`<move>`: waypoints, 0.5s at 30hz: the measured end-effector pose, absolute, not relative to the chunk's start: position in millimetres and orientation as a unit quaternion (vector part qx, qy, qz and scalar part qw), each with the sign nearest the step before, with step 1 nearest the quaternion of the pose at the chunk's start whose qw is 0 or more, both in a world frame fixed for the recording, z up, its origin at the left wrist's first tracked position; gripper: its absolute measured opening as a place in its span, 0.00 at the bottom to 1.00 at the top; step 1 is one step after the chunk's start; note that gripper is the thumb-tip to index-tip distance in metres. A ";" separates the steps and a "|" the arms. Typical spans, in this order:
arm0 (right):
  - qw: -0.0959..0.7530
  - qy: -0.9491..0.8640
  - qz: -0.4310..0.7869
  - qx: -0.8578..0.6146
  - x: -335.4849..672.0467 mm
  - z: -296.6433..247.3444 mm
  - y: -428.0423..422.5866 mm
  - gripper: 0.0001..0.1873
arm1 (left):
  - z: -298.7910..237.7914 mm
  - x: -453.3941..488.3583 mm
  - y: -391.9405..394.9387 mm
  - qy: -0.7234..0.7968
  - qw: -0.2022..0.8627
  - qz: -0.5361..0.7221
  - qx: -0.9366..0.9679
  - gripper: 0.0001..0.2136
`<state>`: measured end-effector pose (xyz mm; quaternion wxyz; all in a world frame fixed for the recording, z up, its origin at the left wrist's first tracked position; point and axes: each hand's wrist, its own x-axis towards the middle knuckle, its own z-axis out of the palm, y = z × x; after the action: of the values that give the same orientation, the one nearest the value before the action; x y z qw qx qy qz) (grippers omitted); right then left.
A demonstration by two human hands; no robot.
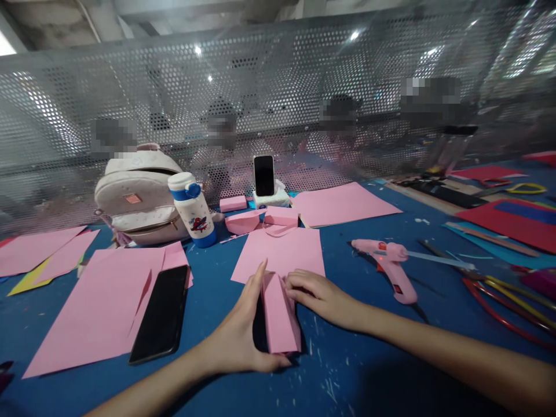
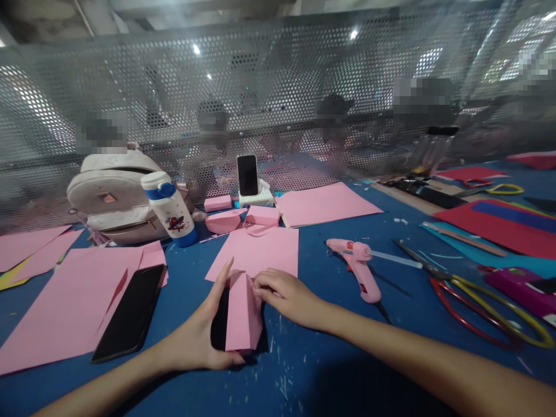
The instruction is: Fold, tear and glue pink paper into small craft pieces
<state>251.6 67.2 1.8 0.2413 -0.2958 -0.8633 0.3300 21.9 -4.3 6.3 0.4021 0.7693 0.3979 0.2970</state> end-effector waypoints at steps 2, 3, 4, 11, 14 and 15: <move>0.236 -0.869 0.321 -0.294 251.5 1.9 66.9 0.14 | 6.4 21.9 -5.1 0.399 0.403 0.300 0.767 0.66; 0.233 -0.872 0.316 -0.293 251.5 1.6 67.0 0.14 | 6.4 21.7 -5.4 0.401 0.404 0.300 0.766 0.66; 0.229 -0.876 0.311 -0.291 251.5 1.1 67.2 0.14 | 6.2 21.5 -5.6 0.401 0.406 0.300 0.764 0.65; 0.218 -0.886 0.293 -0.287 250.3 -1.4 69.4 0.12 | 2.9 20.0 -1.9 0.378 0.417 0.334 0.756 0.67; 0.216 -0.886 0.293 -0.286 250.1 -0.4 68.9 0.12 | 1.7 21.2 -1.2 0.379 0.402 0.337 0.762 0.67; 0.217 -0.886 0.293 -0.285 250.1 -0.1 68.7 0.12 | 1.5 21.9 -1.4 0.376 0.397 0.334 0.767 0.67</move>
<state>250.1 68.7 -0.1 0.2169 -0.2853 -0.8862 0.2935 21.9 -1.4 1.5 0.3975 0.7674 0.3759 0.3343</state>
